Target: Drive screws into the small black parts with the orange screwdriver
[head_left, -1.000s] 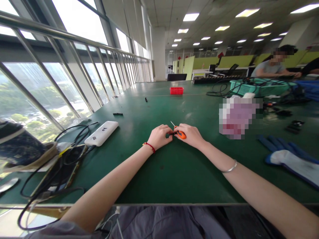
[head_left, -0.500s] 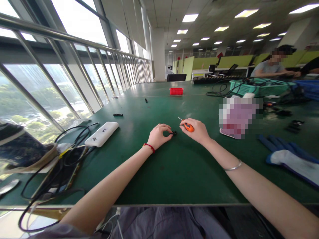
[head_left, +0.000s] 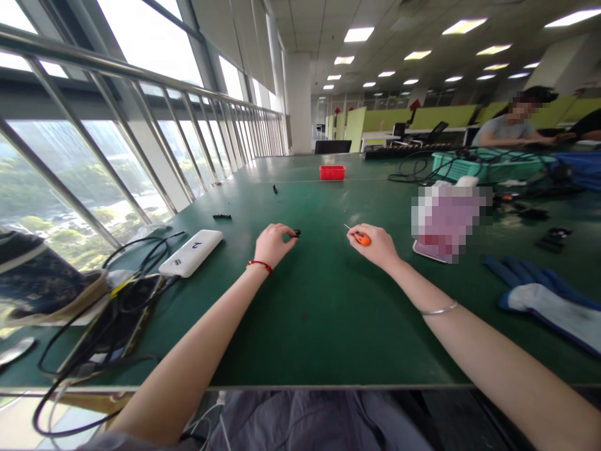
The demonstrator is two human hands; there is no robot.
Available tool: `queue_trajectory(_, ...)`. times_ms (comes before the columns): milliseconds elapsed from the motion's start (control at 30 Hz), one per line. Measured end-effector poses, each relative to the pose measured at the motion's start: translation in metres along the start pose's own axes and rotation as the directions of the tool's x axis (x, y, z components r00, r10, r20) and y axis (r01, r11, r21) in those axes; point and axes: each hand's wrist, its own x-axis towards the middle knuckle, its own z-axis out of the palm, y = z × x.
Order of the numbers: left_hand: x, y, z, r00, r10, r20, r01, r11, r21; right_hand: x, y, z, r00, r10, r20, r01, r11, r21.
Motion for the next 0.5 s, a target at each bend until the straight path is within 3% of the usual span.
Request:
queue_trajectory(100, 0.003, -0.036, -0.026, 0.979, -0.182, -0.090, 0.196, 0.965, 0.175, 0.000, 0.002, 0.000, 1.000, -0.004, 0.000, 0.004, 1.000, 0.004)
queue_trajectory(233, 0.001, -0.073, -0.049, 0.937, -0.328, -0.120, 0.349, 0.859, 0.374, 0.000, 0.005, 0.000, 1.000, -0.002, 0.009, 0.002, 1.000, 0.008)
queue_trajectory(500, -0.003, -0.085, -0.059, 0.856, -0.507, -0.098, 0.497, 0.757, 0.425, -0.001, 0.004, 0.000, 0.999, -0.008, 0.054, 0.006, 1.000, 0.021)
